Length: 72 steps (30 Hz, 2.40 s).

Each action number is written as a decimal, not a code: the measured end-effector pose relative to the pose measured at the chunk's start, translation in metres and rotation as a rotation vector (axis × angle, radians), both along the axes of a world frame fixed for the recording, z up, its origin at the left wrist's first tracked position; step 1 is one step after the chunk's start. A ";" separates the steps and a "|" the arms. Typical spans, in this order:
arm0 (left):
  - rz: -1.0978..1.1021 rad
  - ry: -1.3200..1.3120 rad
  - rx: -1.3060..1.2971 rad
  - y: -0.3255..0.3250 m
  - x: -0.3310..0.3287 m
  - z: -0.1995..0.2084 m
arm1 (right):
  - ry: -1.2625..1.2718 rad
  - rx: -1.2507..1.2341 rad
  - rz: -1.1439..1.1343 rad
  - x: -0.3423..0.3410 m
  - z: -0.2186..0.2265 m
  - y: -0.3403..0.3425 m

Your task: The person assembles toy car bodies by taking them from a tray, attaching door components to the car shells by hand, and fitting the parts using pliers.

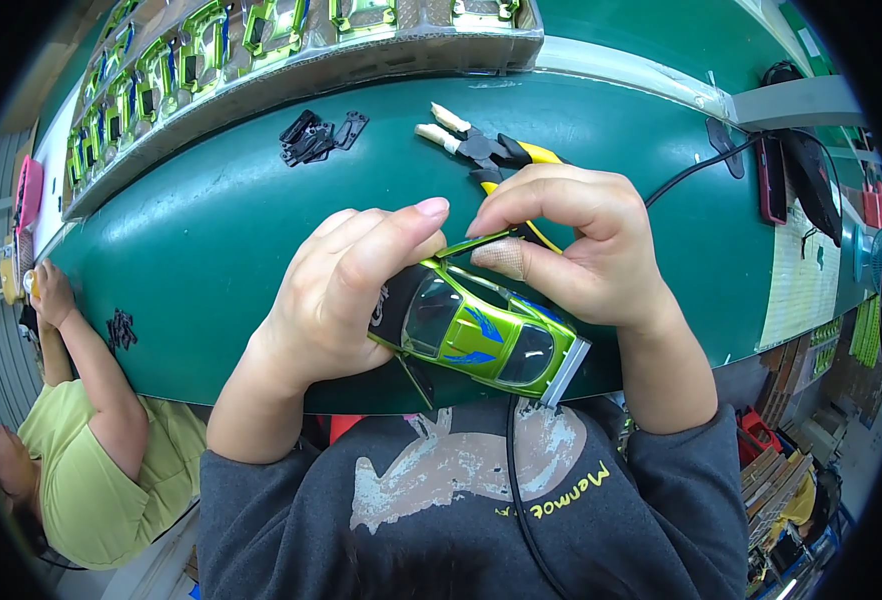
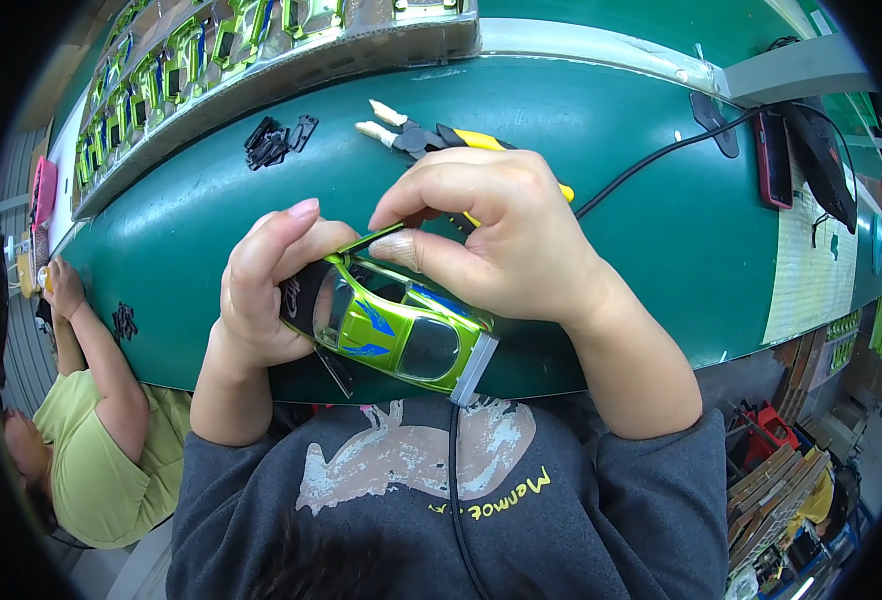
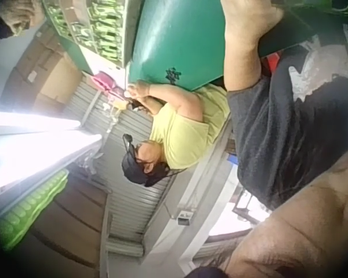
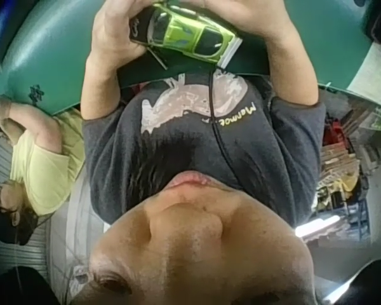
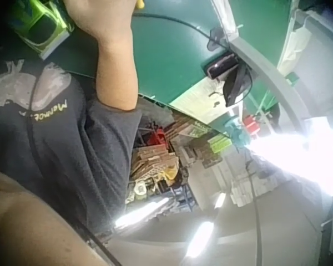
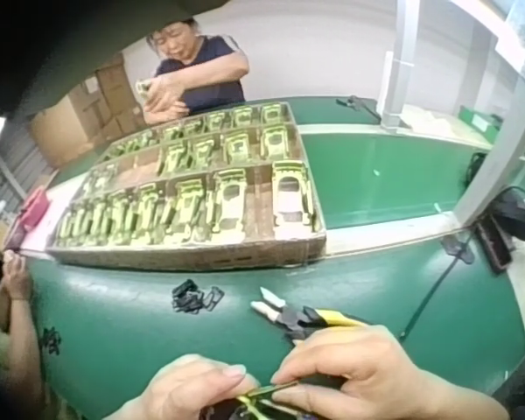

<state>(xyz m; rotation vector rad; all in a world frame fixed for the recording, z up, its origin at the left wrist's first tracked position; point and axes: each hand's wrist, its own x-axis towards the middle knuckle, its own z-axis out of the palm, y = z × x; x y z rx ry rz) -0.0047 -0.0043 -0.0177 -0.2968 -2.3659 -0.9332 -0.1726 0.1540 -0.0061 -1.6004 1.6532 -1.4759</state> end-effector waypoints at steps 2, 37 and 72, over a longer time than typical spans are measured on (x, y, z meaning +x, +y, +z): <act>-0.013 0.004 0.001 0.001 0.000 -0.001 | 0.028 -0.024 0.000 -0.001 0.000 0.002; 0.108 0.125 -0.211 -0.014 0.001 0.004 | -1.111 0.580 0.198 -0.011 0.068 0.107; 0.360 0.108 -0.364 0.012 0.003 0.012 | -1.438 0.762 0.098 0.033 0.120 0.093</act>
